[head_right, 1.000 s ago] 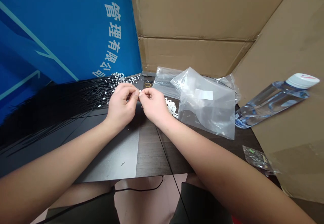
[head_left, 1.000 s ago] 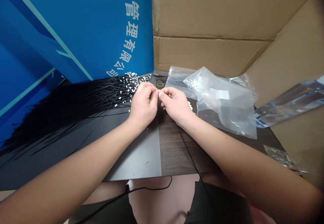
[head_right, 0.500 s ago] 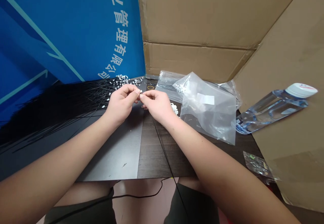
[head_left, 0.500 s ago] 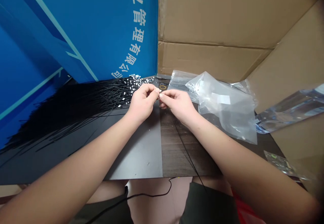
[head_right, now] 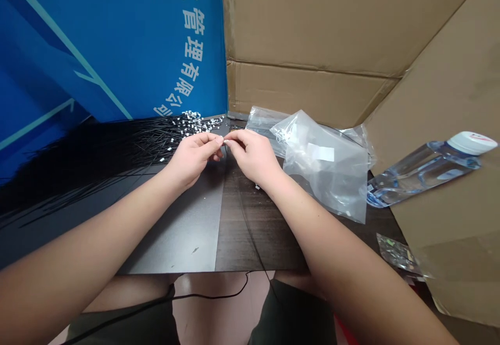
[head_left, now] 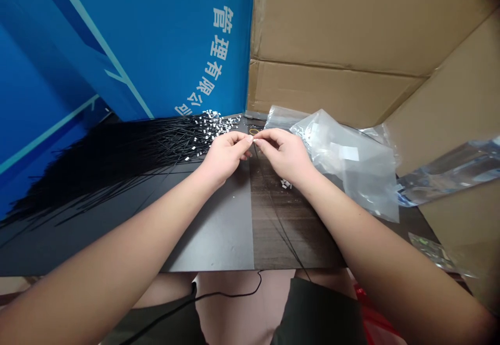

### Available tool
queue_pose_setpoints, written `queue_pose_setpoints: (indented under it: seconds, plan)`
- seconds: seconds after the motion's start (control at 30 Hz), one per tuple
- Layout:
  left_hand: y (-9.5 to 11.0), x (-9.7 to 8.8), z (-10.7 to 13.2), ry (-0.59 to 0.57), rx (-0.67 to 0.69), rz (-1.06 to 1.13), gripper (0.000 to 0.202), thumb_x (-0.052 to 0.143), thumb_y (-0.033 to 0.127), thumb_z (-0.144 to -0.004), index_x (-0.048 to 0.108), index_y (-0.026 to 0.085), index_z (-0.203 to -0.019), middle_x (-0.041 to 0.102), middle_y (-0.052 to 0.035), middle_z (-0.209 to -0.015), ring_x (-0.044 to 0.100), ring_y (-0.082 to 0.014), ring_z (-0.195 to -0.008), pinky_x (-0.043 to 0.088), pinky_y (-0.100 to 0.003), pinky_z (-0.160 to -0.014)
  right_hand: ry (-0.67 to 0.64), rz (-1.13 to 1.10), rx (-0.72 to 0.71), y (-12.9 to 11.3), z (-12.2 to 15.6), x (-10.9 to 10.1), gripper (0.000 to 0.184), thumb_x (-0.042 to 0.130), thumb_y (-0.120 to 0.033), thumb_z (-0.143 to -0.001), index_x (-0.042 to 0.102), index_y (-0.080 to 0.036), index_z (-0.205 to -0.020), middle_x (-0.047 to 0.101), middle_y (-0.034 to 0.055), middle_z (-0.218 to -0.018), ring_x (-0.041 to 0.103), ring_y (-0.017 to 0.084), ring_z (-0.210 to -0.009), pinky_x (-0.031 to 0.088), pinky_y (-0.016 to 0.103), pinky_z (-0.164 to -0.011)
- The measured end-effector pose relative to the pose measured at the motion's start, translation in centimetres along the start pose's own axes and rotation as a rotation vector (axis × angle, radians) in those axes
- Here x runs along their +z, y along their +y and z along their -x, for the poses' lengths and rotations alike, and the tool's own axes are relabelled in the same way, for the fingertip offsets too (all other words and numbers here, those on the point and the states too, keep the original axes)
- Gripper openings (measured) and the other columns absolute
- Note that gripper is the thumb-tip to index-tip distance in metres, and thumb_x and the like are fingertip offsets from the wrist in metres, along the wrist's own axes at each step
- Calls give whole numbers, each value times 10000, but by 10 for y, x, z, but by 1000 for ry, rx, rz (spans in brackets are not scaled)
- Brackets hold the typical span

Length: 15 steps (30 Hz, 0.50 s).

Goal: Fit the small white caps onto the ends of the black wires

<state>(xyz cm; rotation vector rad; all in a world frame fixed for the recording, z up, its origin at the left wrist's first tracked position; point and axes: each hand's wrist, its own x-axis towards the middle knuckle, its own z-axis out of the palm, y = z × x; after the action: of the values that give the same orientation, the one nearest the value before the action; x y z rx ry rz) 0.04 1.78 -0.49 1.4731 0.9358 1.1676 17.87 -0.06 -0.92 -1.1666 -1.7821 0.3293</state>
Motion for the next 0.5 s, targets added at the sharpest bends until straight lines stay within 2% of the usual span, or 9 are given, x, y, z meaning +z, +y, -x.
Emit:
queue_pose_setpoints:
  seconds: [0.17,0.3,0.5]
  plan:
    - [1,4,2,-22,-68,32,198,750,359,-835,732,165,-797,658,-22,-714,586,-136,-674,445,-278,-649,44,-55,47,4,0,1,139,633,-288,-977,761,-234,-970,801,39,-998,720,218,-930,547,395,-908]
    - [1,6,3,-70,-35,-5,202,763,363,-819,718,176,-759,654,-10,-704,560,-127,-657,447,-278,-657,68,-67,33,4,0,1,125,639,-274,-968,756,-233,-958,796,32,-984,715,210,-921,543,388,-908]
    - [-3,4,2,-47,25,-75,166,719,326,-827,699,175,-760,645,-10,-734,571,-137,-692,456,-285,-676,50,-44,43,1,1,1,125,641,-271,-963,761,-236,-957,800,32,-994,705,208,-903,540,381,-887]
